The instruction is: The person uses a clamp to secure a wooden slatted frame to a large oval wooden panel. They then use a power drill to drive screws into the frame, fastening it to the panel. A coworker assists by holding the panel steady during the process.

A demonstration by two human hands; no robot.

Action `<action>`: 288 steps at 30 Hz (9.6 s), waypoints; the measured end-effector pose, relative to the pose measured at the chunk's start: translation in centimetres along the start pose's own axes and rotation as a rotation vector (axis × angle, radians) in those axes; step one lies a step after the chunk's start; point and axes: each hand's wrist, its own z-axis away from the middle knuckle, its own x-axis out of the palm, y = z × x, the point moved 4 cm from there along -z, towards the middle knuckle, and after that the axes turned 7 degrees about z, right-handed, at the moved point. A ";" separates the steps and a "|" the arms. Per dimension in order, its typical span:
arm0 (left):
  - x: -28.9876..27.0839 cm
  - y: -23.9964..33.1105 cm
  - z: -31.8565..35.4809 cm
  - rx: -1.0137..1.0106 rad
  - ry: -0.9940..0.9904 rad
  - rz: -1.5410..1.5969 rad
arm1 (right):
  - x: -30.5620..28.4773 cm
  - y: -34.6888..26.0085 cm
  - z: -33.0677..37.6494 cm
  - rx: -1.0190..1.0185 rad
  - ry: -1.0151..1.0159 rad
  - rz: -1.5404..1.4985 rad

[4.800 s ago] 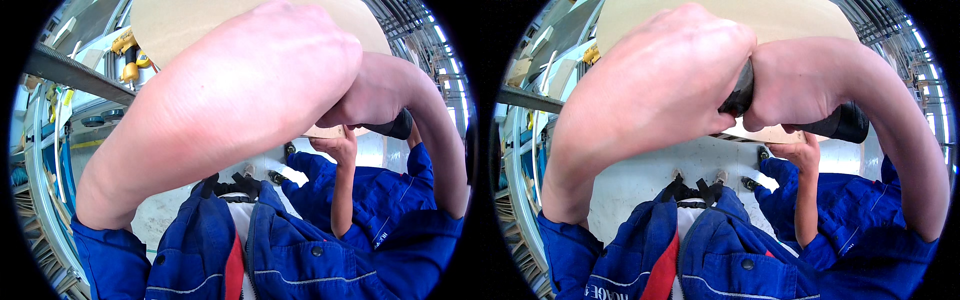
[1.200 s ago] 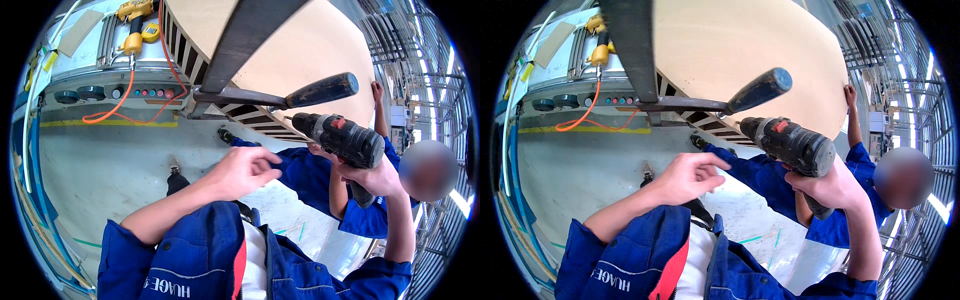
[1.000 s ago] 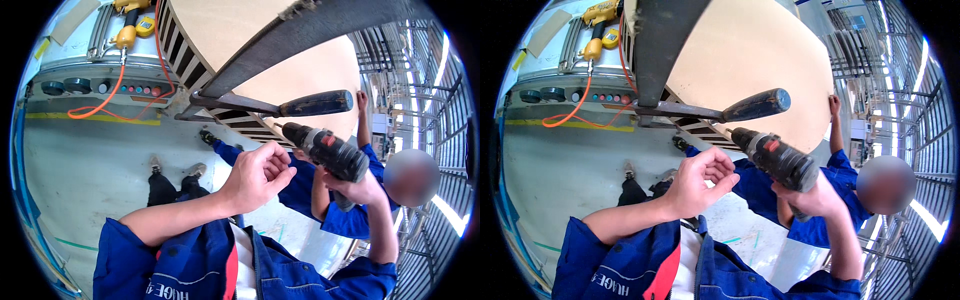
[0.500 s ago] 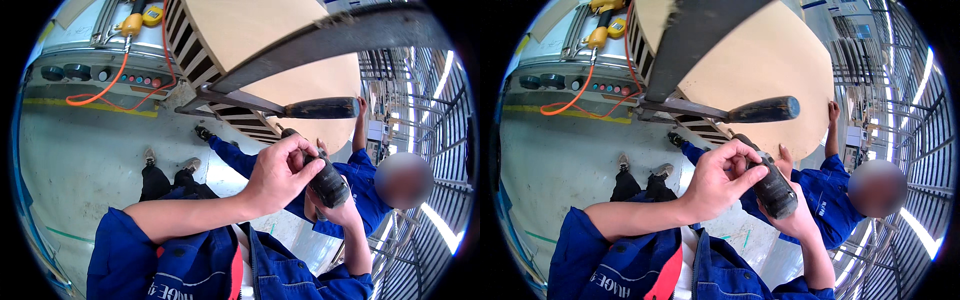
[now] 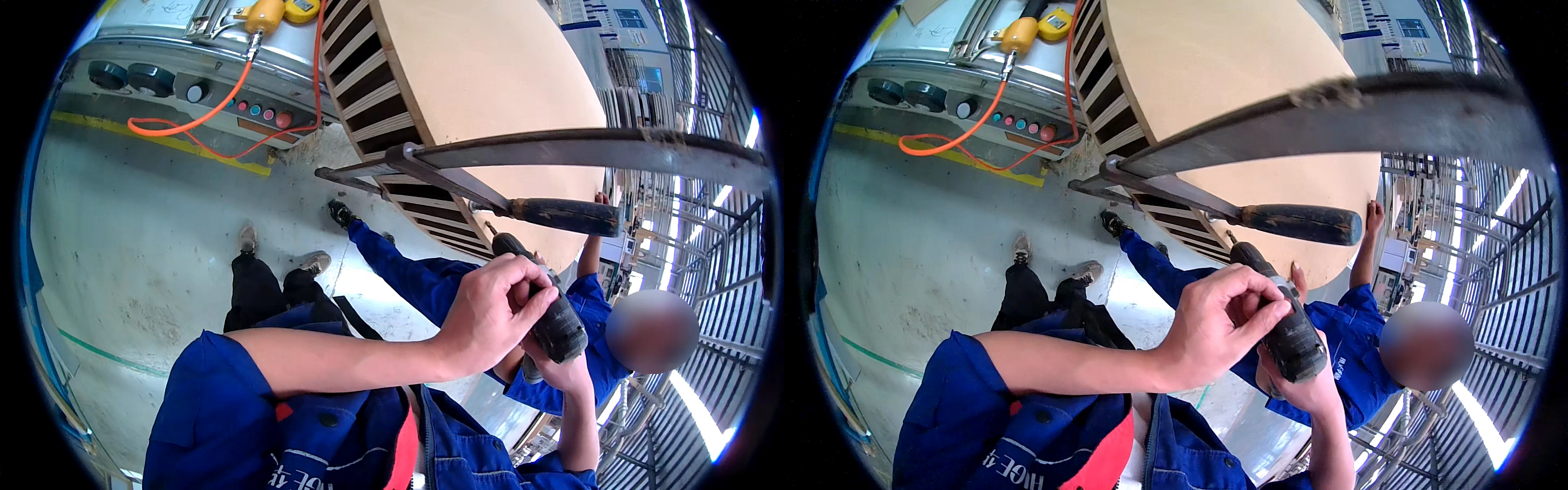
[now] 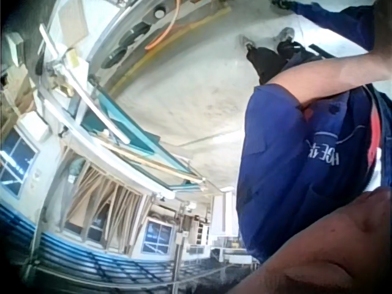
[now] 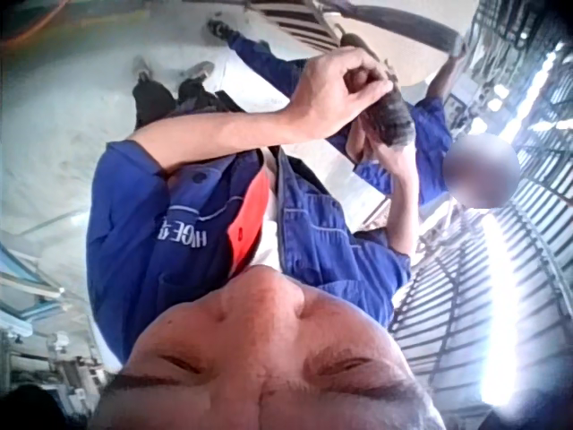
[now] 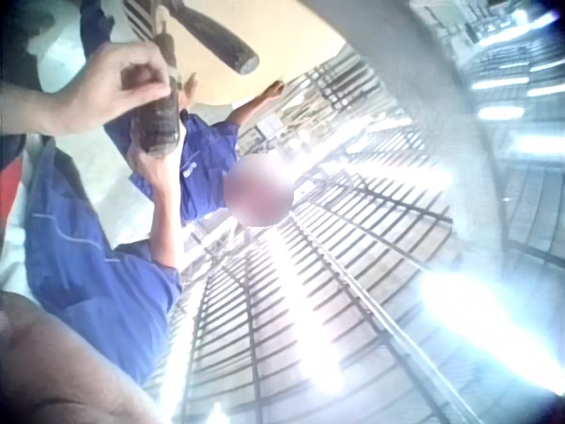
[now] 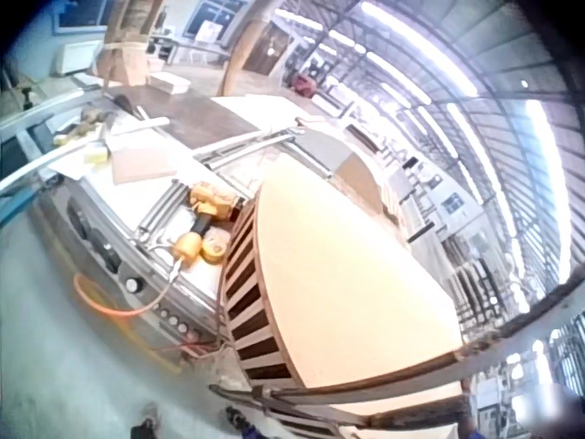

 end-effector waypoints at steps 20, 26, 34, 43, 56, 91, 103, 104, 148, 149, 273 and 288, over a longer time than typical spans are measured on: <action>2.1 0.0 -0.2 0.015 -0.164 0.053 | -4.1 2.4 -1.2 0.173 -0.105 -0.099; 2.0 0.4 -0.5 0.061 -0.171 0.004 | -5.2 1.8 -2.3 0.192 -0.166 -0.090; 0.6 -0.8 0.8 0.149 -0.249 -0.039 | -7.1 1.1 -4.2 0.239 -0.312 0.149; -18.5 3.3 -3.9 0.578 0.191 -0.304 | -8.3 -0.2 -3.5 0.173 -0.360 0.281; -12.7 2.6 -9.7 0.740 -0.168 -0.406 | -10.9 -2.2 -11.2 -0.003 -0.531 0.565; -12.2 2.2 -9.1 0.692 -0.006 -0.382 | -12.1 0.4 -11.2 -0.175 -0.577 0.688; -12.1 2.3 -9.0 0.685 -0.003 -0.365 | -10.8 5.0 -11.2 0.165 -0.266 0.232; -12.1 2.3 -9.0 0.678 -0.003 -0.378 | -9.8 6.6 -11.2 0.210 -0.201 0.111; -12.0 2.8 -8.5 0.739 0.046 -0.468 | 7.0 21.4 -12.0 0.406 0.130 -0.567; -12.0 2.8 -8.5 0.755 0.051 -0.471 | 6.8 20.9 -12.0 0.396 0.101 -0.525; -4.3 -6.8 -4.2 0.491 -0.053 -0.700 | -3.4 0.5 2.3 0.167 0.210 -0.307; -4.5 -7.9 -4.4 0.446 -0.061 -0.739 | -5.0 2.8 -0.2 0.251 0.054 -0.299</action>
